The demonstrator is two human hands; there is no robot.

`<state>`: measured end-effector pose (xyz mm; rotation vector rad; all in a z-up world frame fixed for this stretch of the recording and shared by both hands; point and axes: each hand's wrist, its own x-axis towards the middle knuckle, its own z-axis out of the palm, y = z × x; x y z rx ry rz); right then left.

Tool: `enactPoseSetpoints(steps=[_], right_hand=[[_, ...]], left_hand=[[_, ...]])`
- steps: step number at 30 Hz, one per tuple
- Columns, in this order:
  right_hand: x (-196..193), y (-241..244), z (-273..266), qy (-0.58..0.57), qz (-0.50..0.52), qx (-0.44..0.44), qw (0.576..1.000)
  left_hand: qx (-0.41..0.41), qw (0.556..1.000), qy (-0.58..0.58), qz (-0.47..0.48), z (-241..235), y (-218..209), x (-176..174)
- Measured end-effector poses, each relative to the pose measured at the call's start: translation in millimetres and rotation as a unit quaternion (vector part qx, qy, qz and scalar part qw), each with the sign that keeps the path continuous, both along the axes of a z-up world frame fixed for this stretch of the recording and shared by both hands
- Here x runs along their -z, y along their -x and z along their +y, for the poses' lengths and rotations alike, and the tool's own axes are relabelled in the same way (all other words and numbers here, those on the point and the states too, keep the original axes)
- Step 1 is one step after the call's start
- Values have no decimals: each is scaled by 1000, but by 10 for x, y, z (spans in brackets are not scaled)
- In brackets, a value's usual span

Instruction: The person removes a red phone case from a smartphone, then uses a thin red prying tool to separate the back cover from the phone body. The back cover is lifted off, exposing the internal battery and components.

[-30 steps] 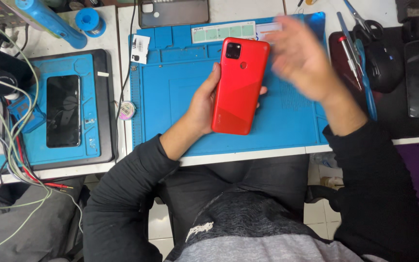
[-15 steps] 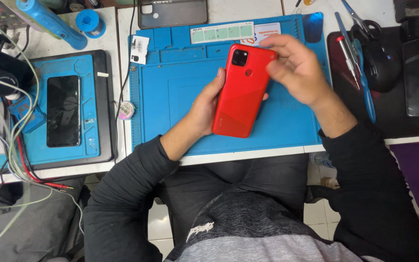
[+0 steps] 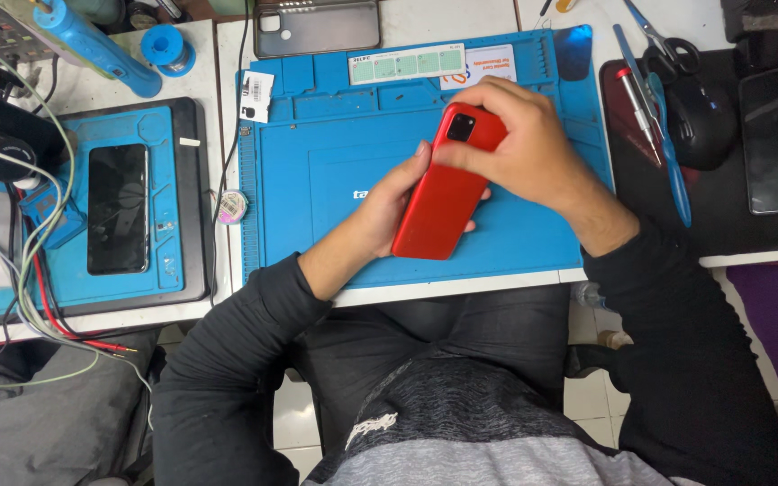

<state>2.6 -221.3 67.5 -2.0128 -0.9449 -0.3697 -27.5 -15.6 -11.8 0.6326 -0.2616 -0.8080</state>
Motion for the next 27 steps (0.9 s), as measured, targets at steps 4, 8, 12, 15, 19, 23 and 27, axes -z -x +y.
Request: enactPoseSetpoints(steps=[4,8,12,15,19,23,27], right_hand=[[-10,-13,28,-16,113,42,993],[23,5,7,-45,147,102,983],[20,16,20,-44,98,20,994],[13,-7,26,-33,124,73,989],[58,-40,-45,-86,184,64,977],[241,-36,-73,-69,144,-69,985],[452,-19,-2,-108,406,-175,890]], left_hand=[[14,1000,16,7,-37,-14,40],[25,998,18,48,-43,-8,29],[15,999,28,3,-24,0,-21],[-21,1000,2,-15,-4,0,-80],[-52,993,22,-107,-4,20,-154],[-168,983,4,-71,-25,46,-131],[-234,968,-49,-74,-13,-2,-29]])
